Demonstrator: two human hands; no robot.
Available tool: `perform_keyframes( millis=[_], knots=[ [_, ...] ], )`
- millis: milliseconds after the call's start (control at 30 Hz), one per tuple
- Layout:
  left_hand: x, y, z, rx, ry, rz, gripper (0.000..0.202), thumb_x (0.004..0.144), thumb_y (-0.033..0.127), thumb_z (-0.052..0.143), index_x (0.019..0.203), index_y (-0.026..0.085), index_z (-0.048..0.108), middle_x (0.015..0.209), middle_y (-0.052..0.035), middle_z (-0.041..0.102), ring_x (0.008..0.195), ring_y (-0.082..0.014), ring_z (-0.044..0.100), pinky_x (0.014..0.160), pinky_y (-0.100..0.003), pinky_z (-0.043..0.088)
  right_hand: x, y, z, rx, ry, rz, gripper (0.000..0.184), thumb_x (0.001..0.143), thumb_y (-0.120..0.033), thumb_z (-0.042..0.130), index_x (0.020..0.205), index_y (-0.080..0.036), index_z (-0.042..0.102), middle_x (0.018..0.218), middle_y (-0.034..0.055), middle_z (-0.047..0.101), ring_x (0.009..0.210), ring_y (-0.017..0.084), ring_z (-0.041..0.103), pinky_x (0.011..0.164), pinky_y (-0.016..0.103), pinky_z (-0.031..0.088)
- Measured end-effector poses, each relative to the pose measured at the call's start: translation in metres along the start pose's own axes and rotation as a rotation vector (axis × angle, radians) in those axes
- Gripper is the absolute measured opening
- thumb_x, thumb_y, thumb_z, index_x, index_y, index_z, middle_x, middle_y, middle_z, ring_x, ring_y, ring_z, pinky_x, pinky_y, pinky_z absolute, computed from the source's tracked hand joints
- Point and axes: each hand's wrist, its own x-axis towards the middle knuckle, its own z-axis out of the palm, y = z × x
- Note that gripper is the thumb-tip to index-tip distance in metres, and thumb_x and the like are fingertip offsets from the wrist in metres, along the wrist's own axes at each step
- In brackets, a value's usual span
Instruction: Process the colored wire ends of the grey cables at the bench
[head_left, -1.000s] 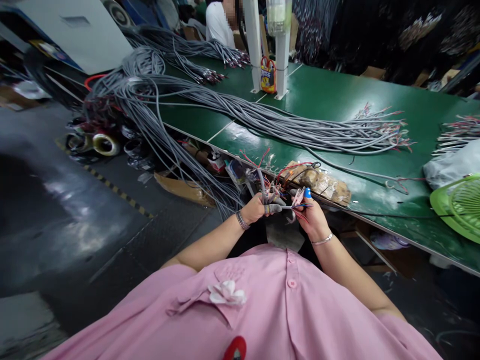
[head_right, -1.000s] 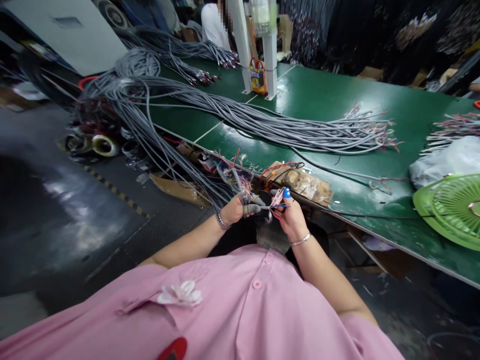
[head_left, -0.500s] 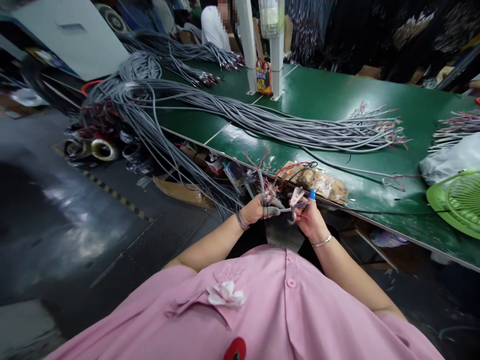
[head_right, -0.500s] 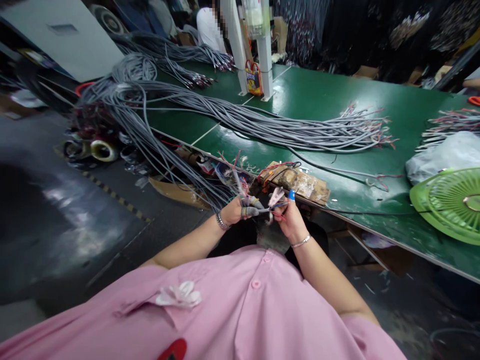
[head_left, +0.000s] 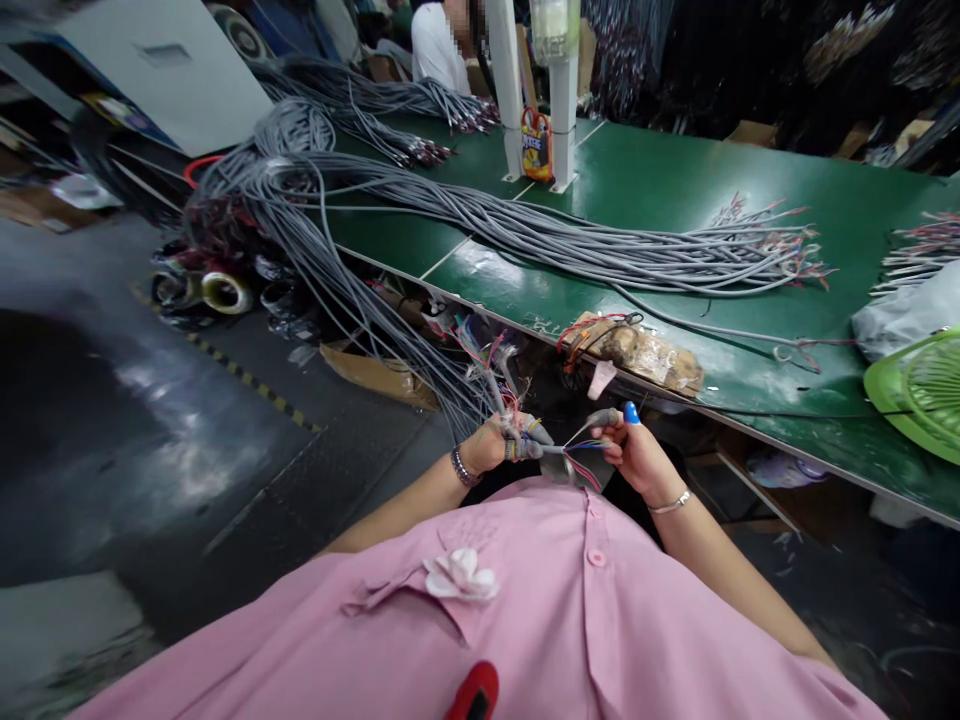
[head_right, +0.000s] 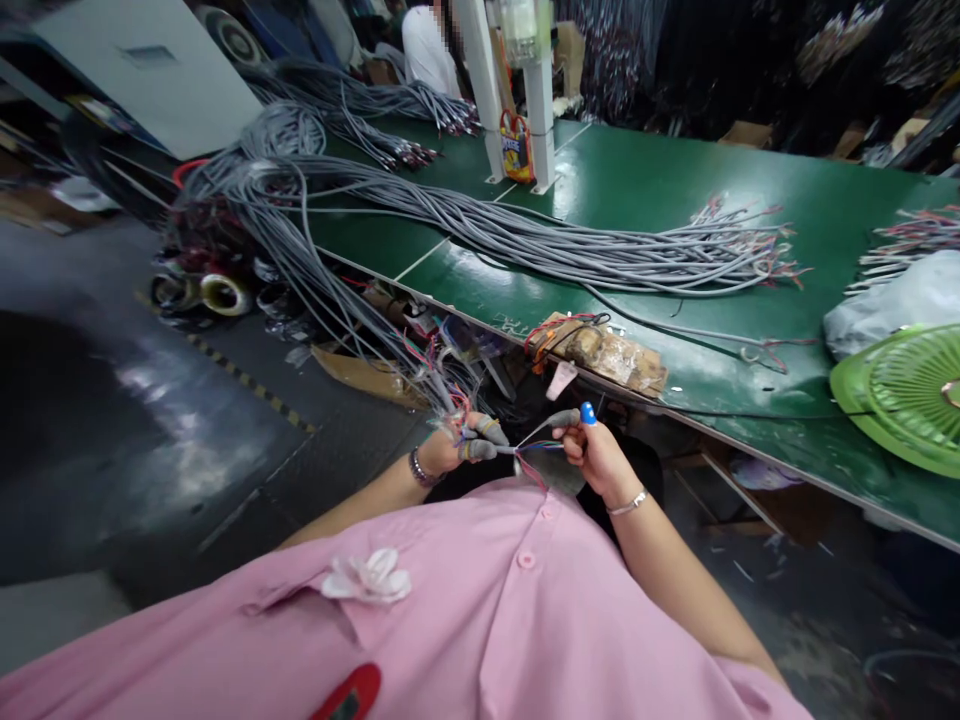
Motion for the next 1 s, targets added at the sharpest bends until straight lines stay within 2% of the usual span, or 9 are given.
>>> perform_keyframes(
  millis=[133, 300, 400, 533, 600, 667, 800, 900, 1000],
  knots=[
    [-0.015, -0.004, 0.011, 0.020, 0.091, 0.017, 0.039, 0.077, 0.046, 0.074, 0.086, 0.009, 0.072, 0.056, 0.0005, 0.056, 0.046, -0.0054, 0.045, 0.044, -0.017, 0.036, -0.021, -0.004, 0.009, -0.184, -0.125, -0.098, 0.070, 0.078, -0.082, 0.046, 0.087, -0.016, 0.068, 0.073, 0.0044, 0.061, 0.045, 0.006, 0.023, 0.040, 0.024, 0.021],
    [-0.027, -0.010, 0.022, 0.060, 0.024, 0.026, 0.044, 0.081, 0.052, 0.069, 0.068, 0.010, 0.063, 0.057, 0.0012, 0.052, 0.052, -0.0060, 0.046, 0.052, -0.018, 0.041, -0.038, -0.013, 0.028, -0.403, -0.081, -0.223, 0.035, 0.078, -0.052, 0.074, 0.087, -0.018, 0.070, 0.079, 0.0040, 0.068, 0.066, 0.014, 0.057, 0.063, 0.027, 0.048],
    [-0.031, -0.007, 0.022, -0.010, -0.122, -0.078, 0.047, 0.079, 0.056, 0.068, 0.070, 0.010, 0.063, 0.059, -0.0005, 0.055, 0.053, -0.0073, 0.051, 0.053, -0.019, 0.044, -0.040, -0.017, 0.036, -0.470, -0.052, -0.260, 0.028, 0.078, -0.044, 0.076, 0.089, -0.018, 0.072, 0.082, 0.0037, 0.071, 0.074, 0.017, 0.063, 0.072, 0.031, 0.053],
    [-0.023, 0.009, 0.021, -0.140, -0.466, -0.300, 0.051, 0.080, 0.059, 0.066, 0.086, 0.008, 0.069, 0.059, -0.0049, 0.062, 0.048, -0.0105, 0.054, 0.047, -0.021, 0.044, -0.038, -0.025, 0.044, -0.507, -0.060, -0.279, 0.027, 0.076, -0.042, 0.078, 0.089, -0.018, 0.073, 0.080, 0.0027, 0.071, 0.071, 0.016, 0.063, 0.071, 0.030, 0.054],
    [-0.013, 0.019, 0.025, -0.139, -0.617, -0.330, 0.051, 0.078, 0.059, 0.068, 0.085, 0.008, 0.071, 0.060, -0.0072, 0.065, 0.047, -0.0115, 0.055, 0.045, -0.022, 0.043, -0.039, -0.032, 0.051, -0.508, -0.064, -0.300, 0.028, 0.074, -0.042, 0.079, 0.087, -0.018, 0.073, 0.079, 0.0029, 0.071, 0.070, 0.016, 0.063, 0.070, 0.030, 0.053],
    [-0.002, 0.026, 0.033, -0.094, -0.677, -0.281, 0.048, 0.076, 0.057, 0.071, 0.076, 0.009, 0.071, 0.060, -0.0085, 0.066, 0.048, -0.0127, 0.056, 0.047, -0.023, 0.045, -0.042, -0.038, 0.057, -0.493, -0.061, -0.318, 0.030, 0.072, -0.044, 0.081, 0.085, -0.018, 0.073, 0.078, 0.0035, 0.071, 0.069, 0.017, 0.062, 0.068, 0.030, 0.053],
    [0.012, 0.028, 0.047, -0.020, -0.515, -0.111, 0.043, 0.071, 0.051, 0.078, 0.067, 0.009, 0.070, 0.061, -0.0083, 0.065, 0.055, -0.0135, 0.058, 0.054, -0.024, 0.048, -0.050, -0.045, 0.059, -0.401, 0.133, -0.413, 0.030, 0.077, -0.047, 0.075, 0.088, -0.020, 0.073, 0.079, 0.0054, 0.069, 0.061, 0.015, 0.055, 0.054, 0.027, 0.045],
    [0.012, 0.025, 0.045, -0.048, -0.348, -0.059, 0.046, 0.068, 0.053, 0.079, 0.074, 0.008, 0.071, 0.065, -0.0082, 0.066, 0.057, -0.0136, 0.059, 0.055, -0.024, 0.049, -0.053, -0.040, 0.044, -0.254, 0.346, -0.474, 0.026, 0.082, -0.046, 0.069, 0.092, -0.022, 0.070, 0.077, 0.0035, 0.065, 0.049, 0.008, 0.036, 0.041, 0.023, 0.029],
    [0.009, 0.026, 0.033, -0.006, -0.264, 0.011, 0.045, 0.068, 0.050, 0.080, 0.084, 0.008, 0.073, 0.072, -0.0101, 0.069, 0.061, -0.0152, 0.062, 0.058, -0.026, 0.051, -0.054, -0.030, 0.026, -0.123, 0.364, -0.420, 0.024, 0.081, -0.044, 0.071, 0.087, -0.021, 0.068, 0.069, 0.0002, 0.058, 0.045, 0.006, 0.025, 0.038, 0.021, 0.018]
  ],
)
